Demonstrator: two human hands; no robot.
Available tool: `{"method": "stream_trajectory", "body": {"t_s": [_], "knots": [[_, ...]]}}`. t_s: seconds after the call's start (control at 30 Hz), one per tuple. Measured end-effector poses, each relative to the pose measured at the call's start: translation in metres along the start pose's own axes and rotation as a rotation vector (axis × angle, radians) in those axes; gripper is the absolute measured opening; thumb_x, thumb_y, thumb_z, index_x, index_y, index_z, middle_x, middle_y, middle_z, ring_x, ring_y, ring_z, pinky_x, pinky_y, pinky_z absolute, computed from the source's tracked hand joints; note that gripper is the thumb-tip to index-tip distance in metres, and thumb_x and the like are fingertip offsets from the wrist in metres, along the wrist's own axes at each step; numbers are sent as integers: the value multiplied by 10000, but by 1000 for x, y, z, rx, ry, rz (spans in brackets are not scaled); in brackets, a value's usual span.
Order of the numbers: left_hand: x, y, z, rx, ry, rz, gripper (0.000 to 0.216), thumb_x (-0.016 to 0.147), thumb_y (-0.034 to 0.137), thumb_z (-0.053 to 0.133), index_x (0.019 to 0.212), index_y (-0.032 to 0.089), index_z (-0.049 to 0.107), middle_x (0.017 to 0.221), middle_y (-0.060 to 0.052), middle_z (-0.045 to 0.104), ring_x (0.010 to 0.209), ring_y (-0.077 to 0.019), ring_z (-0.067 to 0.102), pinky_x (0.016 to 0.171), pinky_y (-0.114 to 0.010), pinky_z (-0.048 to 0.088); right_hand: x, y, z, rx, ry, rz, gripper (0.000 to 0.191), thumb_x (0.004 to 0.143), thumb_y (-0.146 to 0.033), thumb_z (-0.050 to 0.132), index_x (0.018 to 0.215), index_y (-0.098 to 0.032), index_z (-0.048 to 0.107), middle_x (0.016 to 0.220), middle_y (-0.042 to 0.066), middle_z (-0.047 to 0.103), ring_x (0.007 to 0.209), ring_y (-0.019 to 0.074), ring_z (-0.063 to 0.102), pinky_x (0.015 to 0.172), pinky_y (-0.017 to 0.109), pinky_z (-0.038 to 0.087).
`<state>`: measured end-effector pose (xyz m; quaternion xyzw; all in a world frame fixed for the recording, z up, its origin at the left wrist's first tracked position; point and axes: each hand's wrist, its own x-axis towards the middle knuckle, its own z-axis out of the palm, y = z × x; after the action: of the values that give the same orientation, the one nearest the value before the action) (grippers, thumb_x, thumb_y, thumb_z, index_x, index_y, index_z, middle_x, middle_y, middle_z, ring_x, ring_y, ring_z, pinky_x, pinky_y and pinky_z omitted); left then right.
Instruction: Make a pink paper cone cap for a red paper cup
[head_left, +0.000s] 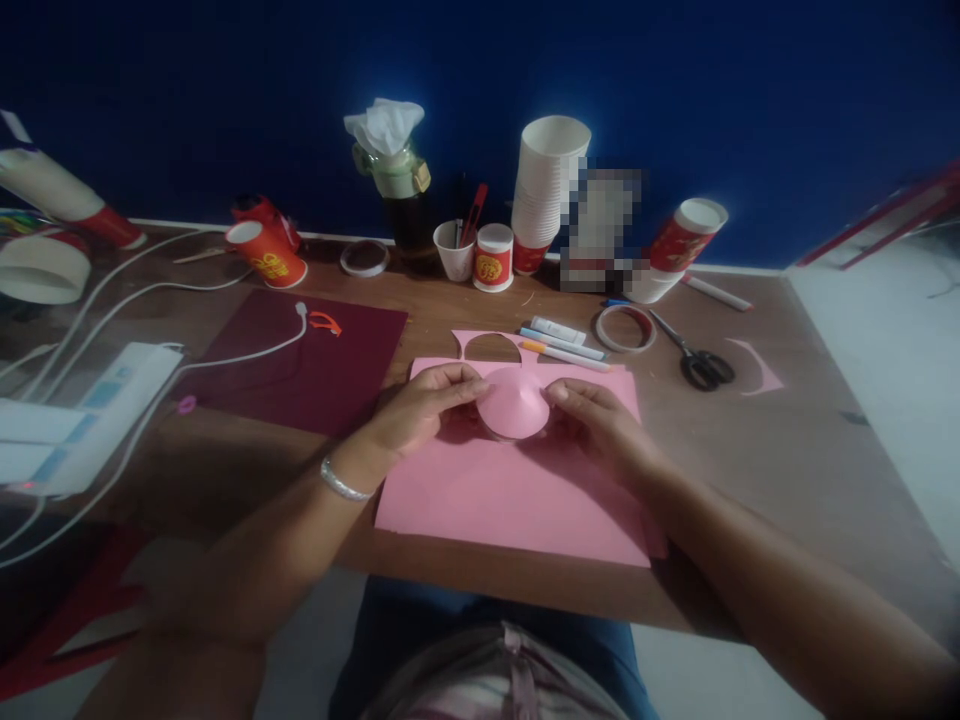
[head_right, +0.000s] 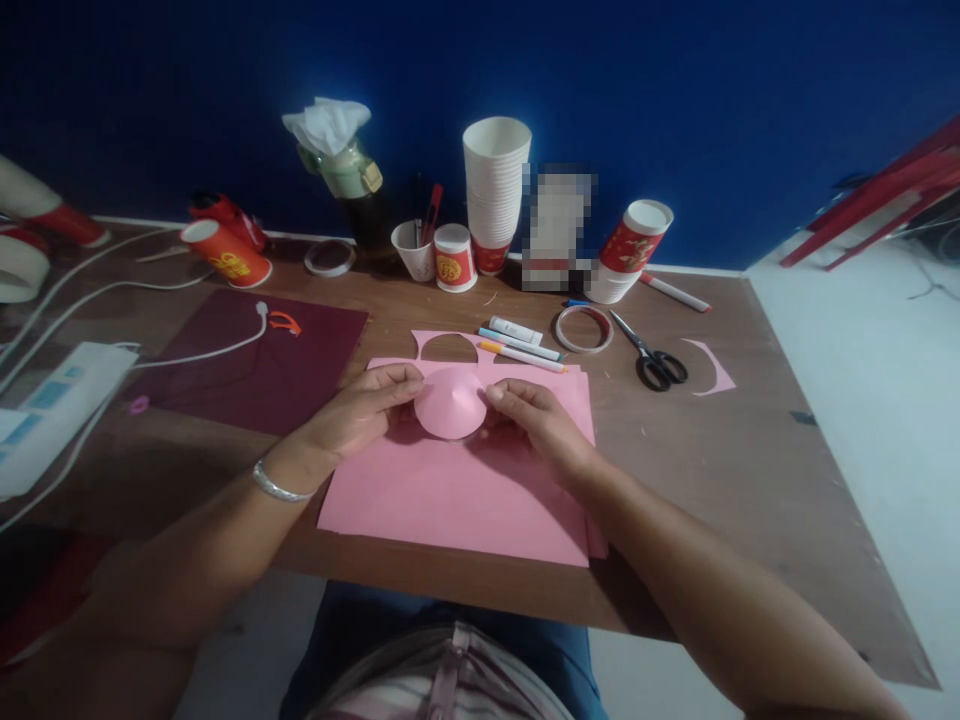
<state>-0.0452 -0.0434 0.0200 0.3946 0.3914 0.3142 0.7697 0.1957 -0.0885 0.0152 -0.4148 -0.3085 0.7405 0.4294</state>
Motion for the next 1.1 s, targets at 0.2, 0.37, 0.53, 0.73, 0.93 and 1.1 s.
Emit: {"method": "stream_trajectory", "body": {"t_s": [0.2,0.37,0.53,0.73,0.93,1.1], "knots": [[-1,1,0,59,19,-39,414,751,480,903,796,157,648,665,15,600,560,-86,560,503,-198,451,8,-7,3,-69,78,-67,403,712,-512,912,729,-189,671,649,-13,600,609,130,525,580,273,430],[-1,3,2,82,21,-46,424,731,465,919,794,154,638,655,16,606,553,-83,568,502,-188,459,9,-10,5,-71,38,-57,425,692,-509,926,664,-191,644,588,-36,539,556,106,469,544,260,376],[-1,4,3,101,23,-44,443,709,463,930,793,152,627,617,23,600,519,-83,553,480,-183,433,10,-7,6,-34,15,-17,421,658,-473,954,654,-181,650,560,-35,573,529,94,479,525,238,366],[-2,4,4,80,29,-43,449,700,463,933,750,146,619,619,25,590,527,-74,549,498,-180,423,10,-4,6,-7,-5,-7,407,681,-450,953,664,-184,644,579,-40,600,540,86,515,553,227,388],[-1,4,4,75,23,-50,459,693,478,934,749,148,619,613,21,592,522,-82,550,502,-191,419,10,-4,5,-34,-11,-28,410,685,-455,948,651,-177,647,573,-36,600,544,86,495,559,236,358],[-2,4,6,47,27,-53,462,682,459,942,740,146,606,635,17,606,529,-82,551,506,-198,419,10,-4,5,-62,-8,-38,429,687,-477,942,654,-177,636,582,-37,587,558,91,502,577,243,370]]}}
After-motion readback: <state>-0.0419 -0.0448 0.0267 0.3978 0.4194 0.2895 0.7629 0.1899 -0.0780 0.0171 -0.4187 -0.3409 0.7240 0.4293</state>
